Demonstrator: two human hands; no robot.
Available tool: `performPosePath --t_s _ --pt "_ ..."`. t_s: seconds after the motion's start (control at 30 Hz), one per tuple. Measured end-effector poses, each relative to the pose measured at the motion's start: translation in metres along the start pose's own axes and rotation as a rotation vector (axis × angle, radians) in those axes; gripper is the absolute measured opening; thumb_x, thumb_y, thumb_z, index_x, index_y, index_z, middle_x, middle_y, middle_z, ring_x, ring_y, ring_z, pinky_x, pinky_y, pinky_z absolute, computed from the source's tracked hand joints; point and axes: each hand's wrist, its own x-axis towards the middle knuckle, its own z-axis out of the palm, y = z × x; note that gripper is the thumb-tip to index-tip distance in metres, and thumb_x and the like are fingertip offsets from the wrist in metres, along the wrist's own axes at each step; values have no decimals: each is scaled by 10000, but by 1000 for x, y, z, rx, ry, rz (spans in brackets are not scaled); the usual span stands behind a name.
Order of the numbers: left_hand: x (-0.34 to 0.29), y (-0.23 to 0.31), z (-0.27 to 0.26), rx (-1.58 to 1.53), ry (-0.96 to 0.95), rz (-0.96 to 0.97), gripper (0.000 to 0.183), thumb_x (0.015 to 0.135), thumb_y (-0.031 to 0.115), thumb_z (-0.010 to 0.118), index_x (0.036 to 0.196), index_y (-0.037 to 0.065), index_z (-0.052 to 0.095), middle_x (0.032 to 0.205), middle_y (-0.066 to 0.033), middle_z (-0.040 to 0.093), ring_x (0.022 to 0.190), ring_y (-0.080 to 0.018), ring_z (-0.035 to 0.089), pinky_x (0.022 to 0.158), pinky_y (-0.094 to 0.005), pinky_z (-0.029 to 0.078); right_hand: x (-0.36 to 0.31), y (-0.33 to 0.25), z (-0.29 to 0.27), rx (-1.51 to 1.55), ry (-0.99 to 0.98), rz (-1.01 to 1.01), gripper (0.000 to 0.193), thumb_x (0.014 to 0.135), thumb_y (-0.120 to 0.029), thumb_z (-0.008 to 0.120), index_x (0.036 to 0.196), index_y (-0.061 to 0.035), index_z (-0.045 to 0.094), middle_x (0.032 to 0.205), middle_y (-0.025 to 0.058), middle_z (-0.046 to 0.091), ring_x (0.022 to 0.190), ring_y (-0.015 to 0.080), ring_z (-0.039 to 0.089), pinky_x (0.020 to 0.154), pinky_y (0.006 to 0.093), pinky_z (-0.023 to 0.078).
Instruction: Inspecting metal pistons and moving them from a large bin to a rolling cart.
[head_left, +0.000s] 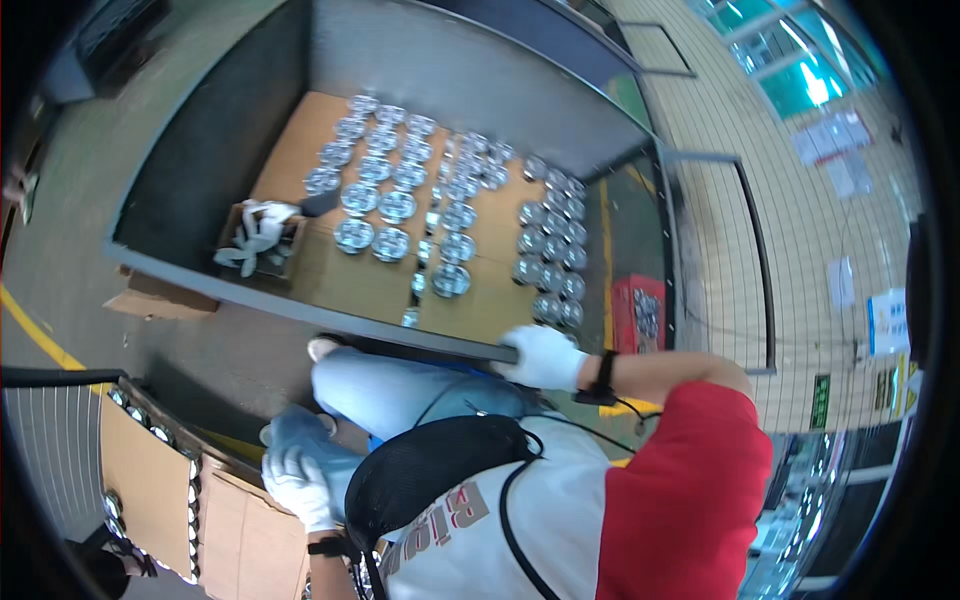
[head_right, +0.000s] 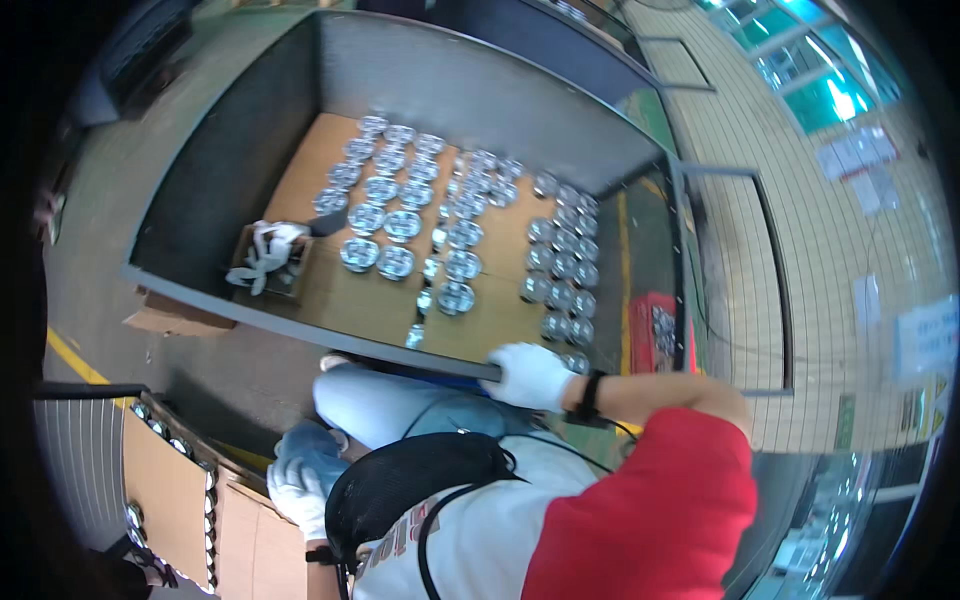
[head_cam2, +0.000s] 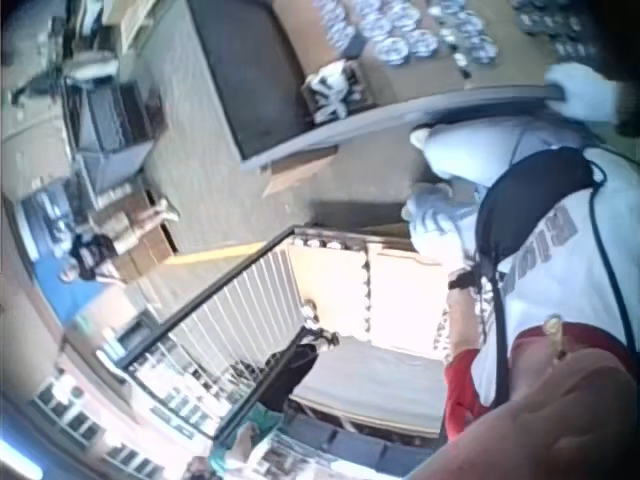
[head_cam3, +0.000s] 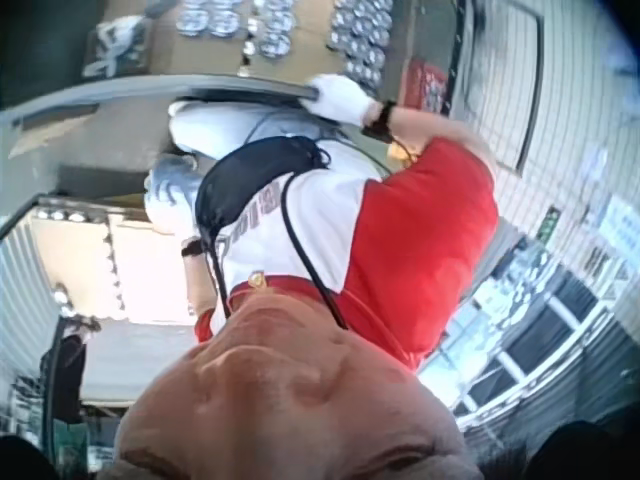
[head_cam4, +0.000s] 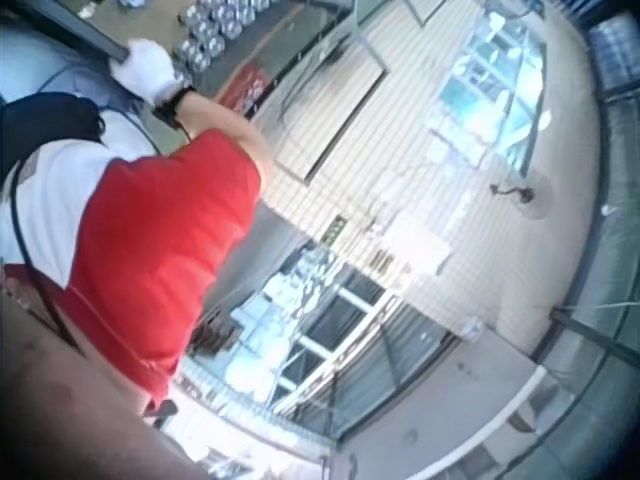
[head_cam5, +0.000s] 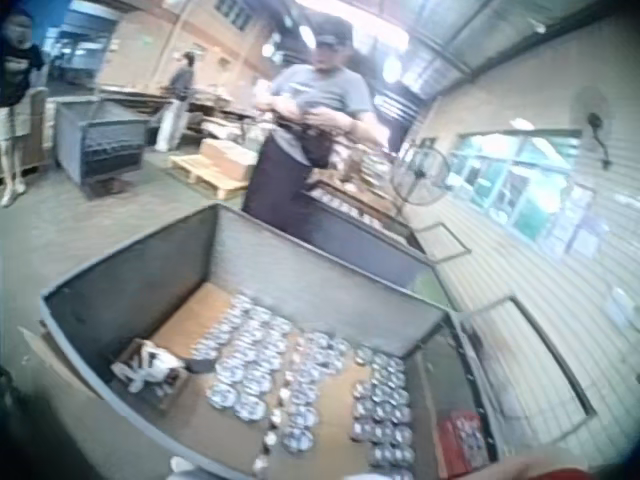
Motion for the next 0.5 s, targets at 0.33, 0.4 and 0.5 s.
performPosePath --t_s 0.33,0.4,0.5 --pt "-32 -4 -14 136 -360 -171 386 991 245 540 1334 71 561 1480 -156 445 1386 -392 353 1177 -475 284 67 229 -58 468 -262 22 621 842 -547 679 1225 -59 667 1116 136 704 976 217 695 841 349 544" --pt "-45 -3 -15 219 -376 -212 432 1002 265 524 1400 97 523 1548 -178 360 1428 -396 302 1192 -473 258 102 287 -21 144 -82 -16 509 803 -505 687 1053 -66 743 945 138 742 906 247 715 809 373 549" --pt "-47 35 -23 211 -464 -309 472 1008 289 515 1448 119 492 1575 -194 319 1450 -401 269 1199 -476 242 101 328 28 -173 -110 -83 450 736 -488 691 910 -81 771 916 158 741 873 329 714 779 442 561"
